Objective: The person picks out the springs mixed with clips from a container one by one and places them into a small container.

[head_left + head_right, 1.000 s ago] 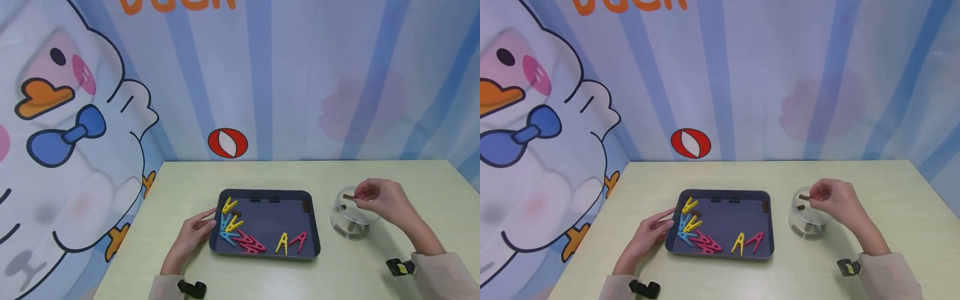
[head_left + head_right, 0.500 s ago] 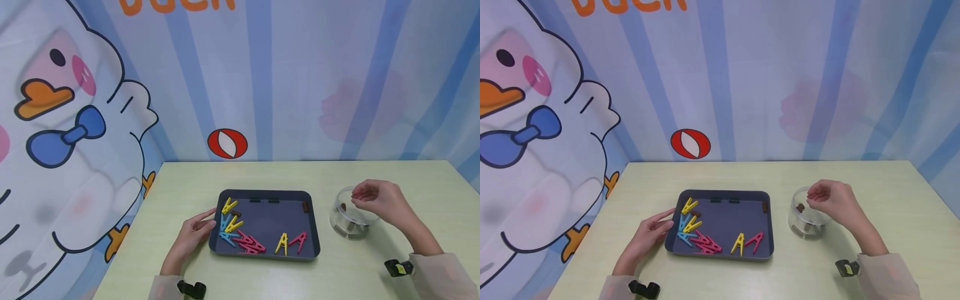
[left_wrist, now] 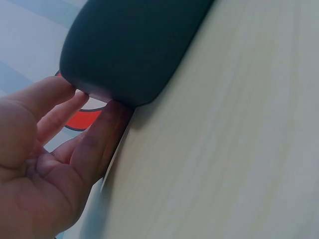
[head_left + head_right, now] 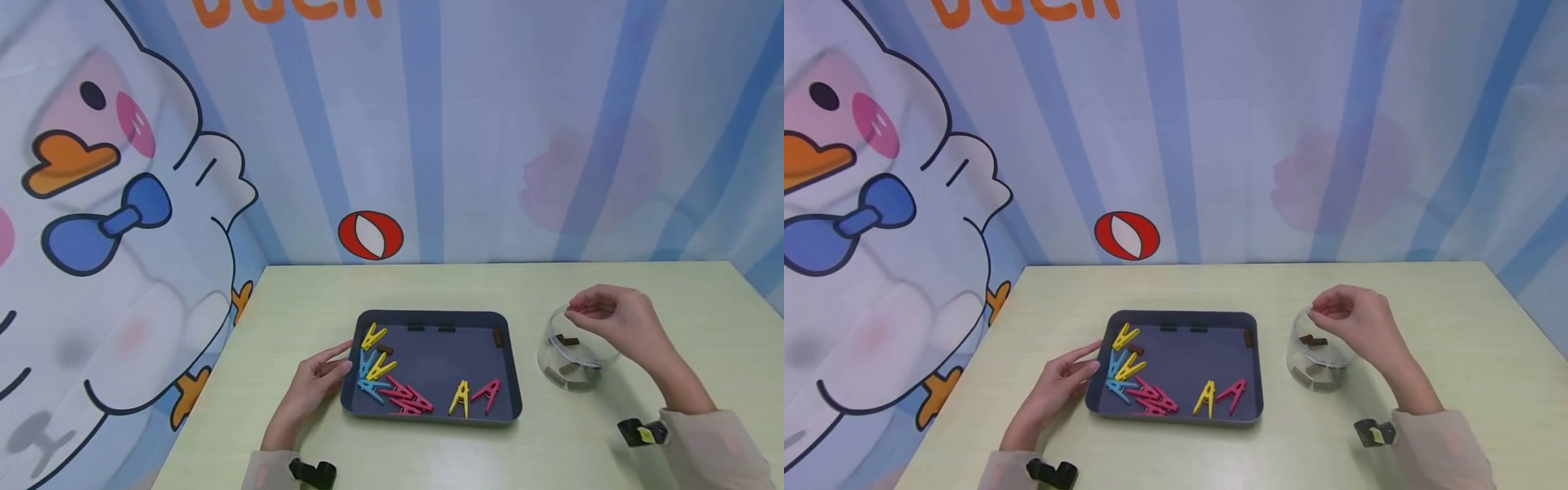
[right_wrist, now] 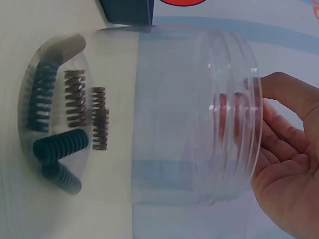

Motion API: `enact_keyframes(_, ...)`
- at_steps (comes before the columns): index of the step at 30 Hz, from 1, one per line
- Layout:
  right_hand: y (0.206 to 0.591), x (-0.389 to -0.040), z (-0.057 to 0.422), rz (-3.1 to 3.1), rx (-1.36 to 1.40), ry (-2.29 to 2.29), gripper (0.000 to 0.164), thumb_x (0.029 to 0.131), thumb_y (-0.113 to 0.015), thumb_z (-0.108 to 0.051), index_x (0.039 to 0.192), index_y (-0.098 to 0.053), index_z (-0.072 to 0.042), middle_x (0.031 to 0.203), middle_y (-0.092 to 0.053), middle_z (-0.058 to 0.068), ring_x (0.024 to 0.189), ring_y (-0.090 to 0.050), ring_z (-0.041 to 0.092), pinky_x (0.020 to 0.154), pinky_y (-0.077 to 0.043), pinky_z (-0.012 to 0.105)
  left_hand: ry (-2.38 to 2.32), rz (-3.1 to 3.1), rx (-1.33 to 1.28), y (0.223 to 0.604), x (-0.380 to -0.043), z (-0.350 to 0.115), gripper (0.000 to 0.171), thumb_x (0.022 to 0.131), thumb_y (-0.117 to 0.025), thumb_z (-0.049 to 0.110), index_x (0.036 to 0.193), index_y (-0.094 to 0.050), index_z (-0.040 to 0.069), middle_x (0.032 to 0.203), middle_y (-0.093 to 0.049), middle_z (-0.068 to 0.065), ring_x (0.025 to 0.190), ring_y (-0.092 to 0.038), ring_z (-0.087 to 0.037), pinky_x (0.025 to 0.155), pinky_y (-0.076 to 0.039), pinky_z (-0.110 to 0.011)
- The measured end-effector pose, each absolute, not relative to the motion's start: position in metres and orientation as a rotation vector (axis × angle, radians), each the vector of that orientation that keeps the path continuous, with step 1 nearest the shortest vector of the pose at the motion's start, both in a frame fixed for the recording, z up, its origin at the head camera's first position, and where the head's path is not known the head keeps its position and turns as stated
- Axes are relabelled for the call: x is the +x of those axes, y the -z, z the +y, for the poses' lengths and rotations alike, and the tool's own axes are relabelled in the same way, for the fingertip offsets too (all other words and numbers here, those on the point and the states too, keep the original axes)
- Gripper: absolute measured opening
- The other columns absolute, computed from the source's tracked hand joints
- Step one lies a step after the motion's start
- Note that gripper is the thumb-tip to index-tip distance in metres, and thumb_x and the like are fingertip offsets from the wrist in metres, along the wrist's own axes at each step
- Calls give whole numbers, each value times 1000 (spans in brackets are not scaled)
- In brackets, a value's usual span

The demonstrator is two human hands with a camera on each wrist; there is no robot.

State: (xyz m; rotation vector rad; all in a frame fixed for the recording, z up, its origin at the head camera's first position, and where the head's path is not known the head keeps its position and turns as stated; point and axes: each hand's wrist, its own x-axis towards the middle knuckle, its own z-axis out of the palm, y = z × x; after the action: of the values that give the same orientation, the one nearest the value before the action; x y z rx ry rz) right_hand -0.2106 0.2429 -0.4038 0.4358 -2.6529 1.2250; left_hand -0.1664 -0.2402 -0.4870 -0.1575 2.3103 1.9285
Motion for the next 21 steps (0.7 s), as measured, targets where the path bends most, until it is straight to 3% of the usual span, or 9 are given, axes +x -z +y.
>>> enact_keyframes(21,390,-209,217,-2570,451,-1343,18,88,-77,-9,102,-72,2,95,-72,16,76,-67,2,65,-55,18,-1923,2313,-146,488,-166,-241,44,98,-66,16,141,-59,15,130,-64,-17,117,-63,-29,94,-53,-41)
